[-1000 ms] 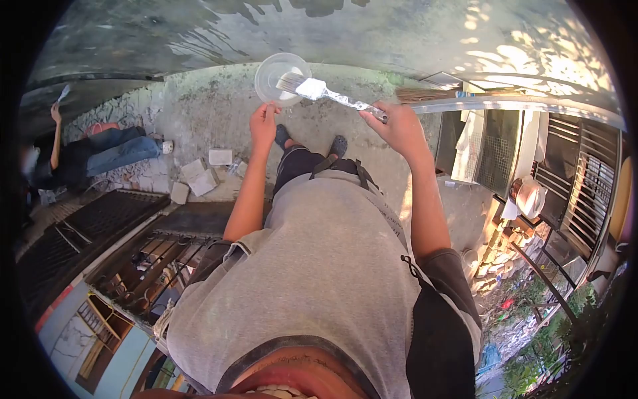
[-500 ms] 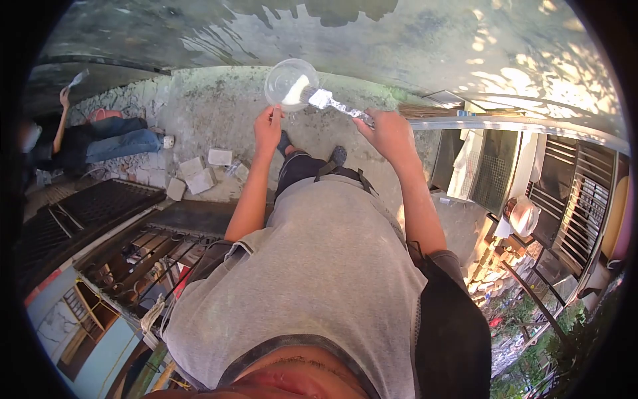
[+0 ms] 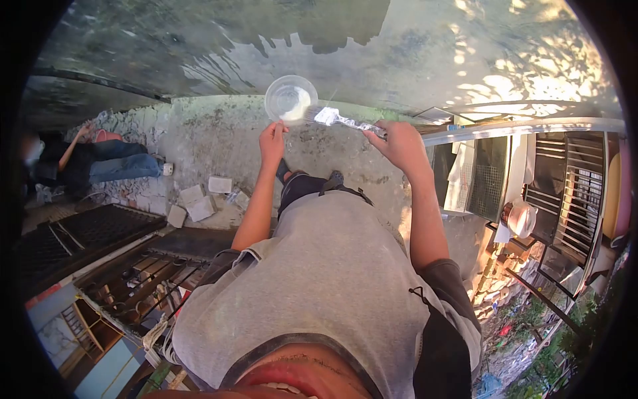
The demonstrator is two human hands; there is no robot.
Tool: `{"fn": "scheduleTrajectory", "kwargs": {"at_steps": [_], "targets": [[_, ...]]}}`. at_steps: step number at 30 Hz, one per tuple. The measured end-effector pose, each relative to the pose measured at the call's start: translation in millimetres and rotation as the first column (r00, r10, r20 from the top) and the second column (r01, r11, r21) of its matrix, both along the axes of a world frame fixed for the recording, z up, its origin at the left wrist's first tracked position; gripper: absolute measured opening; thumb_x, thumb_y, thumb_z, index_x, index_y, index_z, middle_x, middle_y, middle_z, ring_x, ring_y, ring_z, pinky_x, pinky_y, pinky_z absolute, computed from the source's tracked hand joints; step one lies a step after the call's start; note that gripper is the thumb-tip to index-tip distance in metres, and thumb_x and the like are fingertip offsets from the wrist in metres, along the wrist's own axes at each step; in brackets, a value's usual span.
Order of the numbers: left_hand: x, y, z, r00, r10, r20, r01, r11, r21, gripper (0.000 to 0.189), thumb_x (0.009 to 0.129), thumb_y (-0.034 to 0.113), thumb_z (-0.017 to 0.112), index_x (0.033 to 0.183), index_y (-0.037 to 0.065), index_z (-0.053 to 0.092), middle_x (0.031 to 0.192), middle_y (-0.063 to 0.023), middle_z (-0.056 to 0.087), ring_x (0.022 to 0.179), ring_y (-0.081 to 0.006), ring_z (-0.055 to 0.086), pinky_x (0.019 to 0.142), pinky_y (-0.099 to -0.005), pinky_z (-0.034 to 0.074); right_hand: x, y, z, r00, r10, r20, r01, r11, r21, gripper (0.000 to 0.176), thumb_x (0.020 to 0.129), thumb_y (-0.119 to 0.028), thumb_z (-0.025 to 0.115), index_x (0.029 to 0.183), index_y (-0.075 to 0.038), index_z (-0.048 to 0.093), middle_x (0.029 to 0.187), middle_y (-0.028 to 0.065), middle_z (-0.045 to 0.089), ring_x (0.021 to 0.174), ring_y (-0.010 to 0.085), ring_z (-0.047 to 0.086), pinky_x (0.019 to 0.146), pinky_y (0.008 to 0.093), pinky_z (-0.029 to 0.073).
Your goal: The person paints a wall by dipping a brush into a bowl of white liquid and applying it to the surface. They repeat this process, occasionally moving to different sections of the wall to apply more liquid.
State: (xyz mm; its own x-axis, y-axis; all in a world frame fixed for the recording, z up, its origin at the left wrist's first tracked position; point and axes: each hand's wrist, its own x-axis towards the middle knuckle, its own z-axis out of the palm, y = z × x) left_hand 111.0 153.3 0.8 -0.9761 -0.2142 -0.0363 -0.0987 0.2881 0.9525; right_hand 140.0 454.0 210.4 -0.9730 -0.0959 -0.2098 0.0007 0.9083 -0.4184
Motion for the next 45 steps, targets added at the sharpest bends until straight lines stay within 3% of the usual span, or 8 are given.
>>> {"fn": "scheduleTrajectory", "kwargs": {"at_steps": [14,21,27,33,35,37,42,45], "targets": [[8,-1,-2,1.000,-0.004,-0.023,0.003,0.999,-0.043,0.032,0.095,0.022,0.054,0.073,0.001,0.061,0.057,-0.0068,0.051,0.055,-0.0123,0.044,0.055,-0.0309,0.038,15,28,1,0.998,-0.062,-0.008,0.061,0.993,-0.100,0.038,0.086,-0.038,0.068,0.096,-0.002,0.071,0.072,0.0194,0.065,0.070,0.0333,0.066,0.066,0.0384,0.050],[9,-10,-29,0.998,0.024,-0.059,-0.020,0.998,0.066,0.035,0.097,0.024,0.053,0.071,0.001,0.060,0.057,-0.0008,0.048,0.056,-0.0084,0.043,0.054,-0.0279,0.034,-14,73,45,0.910,-0.245,-0.334,0.153,0.948,-0.278,0.033,0.086,-0.033,0.070,0.095,-0.001,0.071,0.070,0.0188,0.064,0.063,0.0315,0.062,0.061,0.0377,0.048],[10,-12,-22,0.999,0.003,-0.052,0.000,0.999,0.048,0.032,0.096,0.021,0.053,0.072,0.000,0.060,0.060,-0.0022,0.054,0.056,-0.0083,0.046,0.054,-0.0283,0.036,-66,85,197,0.389,-0.321,-0.864,0.167,0.946,-0.276,0.028,0.090,-0.026,0.068,0.104,-0.002,0.069,0.085,0.0154,0.067,0.069,0.0227,0.063,0.064,0.0326,0.049],[6,-14,-29,0.991,0.022,-0.130,-0.020,1.000,0.015,0.031,0.094,0.022,0.054,0.072,0.000,0.061,0.058,-0.0057,0.055,0.055,-0.0117,0.048,0.055,-0.0304,0.039,-96,79,348,0.149,-0.347,-0.926,0.157,0.933,-0.324,0.037,0.092,-0.039,0.064,0.112,-0.009,0.069,0.091,0.0152,0.071,0.081,0.0248,0.069,0.074,0.0313,0.052],[6,-18,-30,0.991,0.036,-0.128,-0.034,0.999,0.014,0.031,0.093,0.021,0.054,0.072,0.000,0.062,0.058,-0.0062,0.055,0.055,-0.0125,0.048,0.055,-0.0310,0.039,-125,87,389,-0.111,-0.157,-0.981,0.018,0.987,-0.160,0.031,0.094,-0.033,0.063,0.111,-0.008,0.070,0.077,0.0103,0.069,0.064,0.0132,0.060,0.063,0.0275,0.049],[9,-18,-24,0.993,0.049,-0.110,-0.048,0.999,0.013,0.031,0.093,0.021,0.055,0.072,0.000,0.062,0.058,-0.0067,0.056,0.055,-0.0133,0.049,0.056,-0.0316,0.039,-144,86,435,-0.346,0.053,-0.937,0.044,0.998,0.040,0.030,0.094,-0.032,0.061,0.115,-0.013,0.069,0.074,0.0137,0.067,0.060,0.0226,0.064,0.058,0.0343,0.050],[14,-27,-26,0.984,0.107,-0.141,-0.108,0.994,-0.002,0.032,0.093,0.020,0.054,0.071,-0.001,0.063,0.061,-0.0076,0.060,0.057,-0.0138,0.053,0.058,-0.0307,0.042,-185,82,531,-0.244,0.263,-0.933,0.397,0.905,0.151,0.034,0.099,-0.034,0.047,0.123,-0.016,0.064,0.120,0.0213,0.064,0.109,0.0263,0.063,0.099,0.0327,0.045],[16,-32,-30,0.986,0.118,-0.118,-0.120,0.993,-0.008,0.031,0.093,0.019,0.054,0.071,-0.001,0.063,0.062,-0.0082,0.062,0.058,-0.0147,0.056,0.060,-0.0308,0.043,-163,44,531,-0.145,0.172,-0.974,0.158,0.976,0.149,0.035,0.099,-0.034,0.046,0.119,-0.014,0.065,0.115,0.0204,0.065,0.106,0.0287,0.063,0.094,0.0360,0.047]]}}
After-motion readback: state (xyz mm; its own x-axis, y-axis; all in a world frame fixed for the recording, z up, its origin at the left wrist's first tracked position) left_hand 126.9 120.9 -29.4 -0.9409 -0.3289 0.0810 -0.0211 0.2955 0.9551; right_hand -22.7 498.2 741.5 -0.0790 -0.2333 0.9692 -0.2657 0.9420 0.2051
